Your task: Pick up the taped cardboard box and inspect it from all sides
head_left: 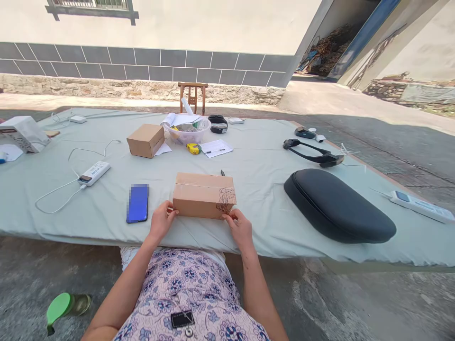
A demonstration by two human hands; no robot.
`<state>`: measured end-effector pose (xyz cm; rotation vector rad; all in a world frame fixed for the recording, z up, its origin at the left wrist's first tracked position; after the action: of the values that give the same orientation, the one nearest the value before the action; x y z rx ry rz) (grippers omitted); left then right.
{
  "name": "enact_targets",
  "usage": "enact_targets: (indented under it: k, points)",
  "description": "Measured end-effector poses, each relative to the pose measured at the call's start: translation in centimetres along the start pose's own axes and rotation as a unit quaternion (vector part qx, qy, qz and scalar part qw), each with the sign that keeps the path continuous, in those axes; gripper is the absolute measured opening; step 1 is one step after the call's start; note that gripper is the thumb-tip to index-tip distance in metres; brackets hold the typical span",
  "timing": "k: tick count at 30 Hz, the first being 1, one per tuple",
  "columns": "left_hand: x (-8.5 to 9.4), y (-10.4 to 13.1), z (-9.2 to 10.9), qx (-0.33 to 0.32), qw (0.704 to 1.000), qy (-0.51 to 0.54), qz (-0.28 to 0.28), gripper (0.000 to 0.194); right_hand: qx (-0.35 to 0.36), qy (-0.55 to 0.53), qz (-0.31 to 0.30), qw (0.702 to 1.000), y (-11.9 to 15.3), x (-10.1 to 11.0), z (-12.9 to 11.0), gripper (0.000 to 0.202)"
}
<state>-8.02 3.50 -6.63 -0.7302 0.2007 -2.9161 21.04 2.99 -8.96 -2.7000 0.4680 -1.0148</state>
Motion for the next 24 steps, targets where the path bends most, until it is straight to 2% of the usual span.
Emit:
enact_targets:
  k: [2, 5, 11, 15, 20, 24]
  points:
    - [-0.3, 0.0, -0.7, 0.009, 0.999, -0.034, -0.009, 0.003, 0.017, 0.044, -0.018, 0.999, 0.1, -0.5, 0.7, 0.040]
    - [-0.8, 0.0, -0.9, 0.006, 0.999, -0.053, -0.007, 0.004, 0.038, 0.087, -0.013, 0.995, 0.0, -0.9, 0.8, 0.036]
    - [-0.7, -0.3, -0.5, -0.007, 0.998, -0.065, -0.004, 0.008, 0.060, 0.065, -0.019, 0.996, -0.1, -0.7, 0.4, 0.030]
    - [-0.3, -0.3, -0.2, -0.006, 0.999, -0.050, -0.005, 0.009, 0.041, 0.050, -0.037, 0.997, 0.0, -0.3, 0.3, 0.030]
    - [-0.5, -0.1, 0.2, 0.007, 1.000, -0.019, -0.009, 0.009, -0.004, 0.002, 0.002, 1.000, -0.1, 0.2, -0.5, 0.023]
    - [-0.6, 0.0, 0.6, 0.008, 1.000, 0.000, 0.004, 0.009, -0.014, -0.017, 0.023, 0.999, 0.1, 0.1, -1.0, 0.023]
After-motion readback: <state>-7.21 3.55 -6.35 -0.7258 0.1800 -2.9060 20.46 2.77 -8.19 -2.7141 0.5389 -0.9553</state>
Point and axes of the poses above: each hand's wrist, its own y-axis away from the middle knuckle, its own x-axis out of the back of the hand, z = x × y, the point moved 3 cm from there along -y, towards the middle knuckle, and after that the axes turned 9 degrees about y, right-handed, at the moved point
